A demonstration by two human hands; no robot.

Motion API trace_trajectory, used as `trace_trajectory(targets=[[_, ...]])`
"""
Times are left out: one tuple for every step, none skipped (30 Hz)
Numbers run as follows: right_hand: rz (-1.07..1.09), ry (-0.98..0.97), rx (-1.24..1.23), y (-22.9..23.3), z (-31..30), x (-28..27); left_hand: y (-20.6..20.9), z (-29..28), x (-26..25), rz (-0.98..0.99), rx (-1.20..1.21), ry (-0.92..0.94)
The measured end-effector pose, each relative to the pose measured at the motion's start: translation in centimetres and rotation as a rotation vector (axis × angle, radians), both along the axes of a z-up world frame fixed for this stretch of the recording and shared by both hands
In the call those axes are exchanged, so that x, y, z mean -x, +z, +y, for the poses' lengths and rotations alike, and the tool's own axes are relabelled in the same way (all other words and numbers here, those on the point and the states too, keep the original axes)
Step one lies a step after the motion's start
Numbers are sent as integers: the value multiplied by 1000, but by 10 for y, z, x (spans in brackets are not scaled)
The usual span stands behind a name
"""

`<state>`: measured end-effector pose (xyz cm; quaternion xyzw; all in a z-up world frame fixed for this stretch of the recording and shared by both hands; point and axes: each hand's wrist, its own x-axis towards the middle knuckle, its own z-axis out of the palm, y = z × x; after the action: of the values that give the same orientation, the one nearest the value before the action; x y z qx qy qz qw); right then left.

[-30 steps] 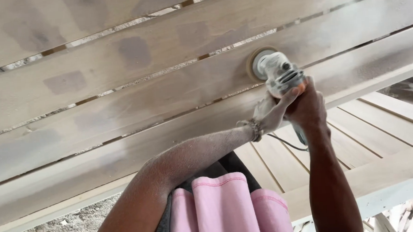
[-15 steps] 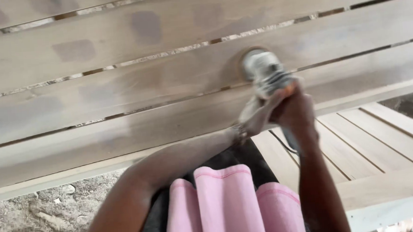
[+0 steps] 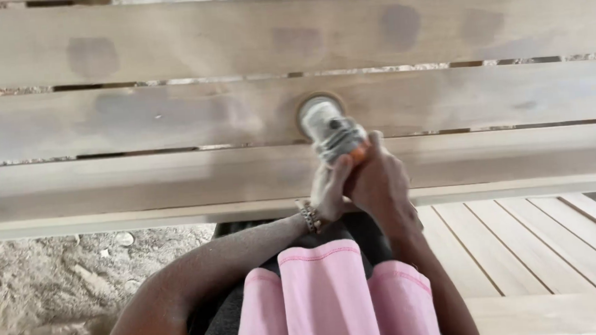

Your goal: The person sands wooden slats using an angle grinder, holding it with both hands and then with one hand to smooth the surfaces.

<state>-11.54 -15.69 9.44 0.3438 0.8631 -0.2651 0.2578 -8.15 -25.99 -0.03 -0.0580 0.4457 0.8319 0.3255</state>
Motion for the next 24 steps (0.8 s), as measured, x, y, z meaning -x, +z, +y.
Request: trace_trajectory(targets=[[-6, 3, 2, -1, -13, 0, 7, -19, 3, -6, 2, 3], [-7, 27, 27, -4, -20, 3, 11, -30, 10, -91, -50, 9], [-9, 51, 51, -7, -25, 5, 14, -40, 17, -175, -101, 14], [-10, 42, 36, -17, -14, -3, 18, -28, 23, -177, -115, 4], [-34, 34, -13, -27, -3, -11, 22, -16, 27, -199, -71, -57], [-67, 33, -52, -37, 6, -22, 27, -8, 29, -228, -20, -109], [-77, 32, -58, -22, 14, -26, 24, 9, 26, -238, -26, -111], [-27, 12, -113, -10, 21, -23, 19, 24, 29, -96, 118, -260], [24, -8, -167, 3, 29, -21, 14, 41, 33, 49, 262, -406], [31, -3, -164, -1, 28, -25, 14, 41, 39, 54, 266, -401], [155, -84, -125, -5, 29, -29, 13, 43, 44, 76, 392, -608], [271, -169, -95, -5, 36, -37, 14, 52, 45, 93, 509, -820], [270, -167, -102, -25, 30, -43, 13, 36, 44, 95, 502, -819], [250, -252, -31, -48, 22, -51, 9, 17, 41, 21, 511, -715], [229, -337, 41, -71, 17, -59, 5, 1, 39, -54, 520, -611], [230, -367, 27, -59, 6, -46, 6, -8, 36, -44, 511, -642], [124, -339, 17, -47, -3, -33, 7, -15, 34, -80, 309, -469], [12, -305, 13, -33, -9, -23, 10, -21, 28, -129, 109, -291], [6, -329, 4, -26, 9, -26, 11, -1, 22, -133, 103, -315], [-12, -197, -29, -22, 21, -27, 10, 11, 17, -125, 25, -247], [-30, -65, -61, -18, 30, -28, 8, 22, 12, -117, -53, -180], [-30, -66, -60, -15, 52, -35, 3, 45, 5, -117, -52, -181], [-7, -83, -104, -11, 74, -42, -1, 69, -1, 40, 89, -266], [15, -96, -145, -7, 95, -49, -5, 91, -8, 196, 234, -345]])
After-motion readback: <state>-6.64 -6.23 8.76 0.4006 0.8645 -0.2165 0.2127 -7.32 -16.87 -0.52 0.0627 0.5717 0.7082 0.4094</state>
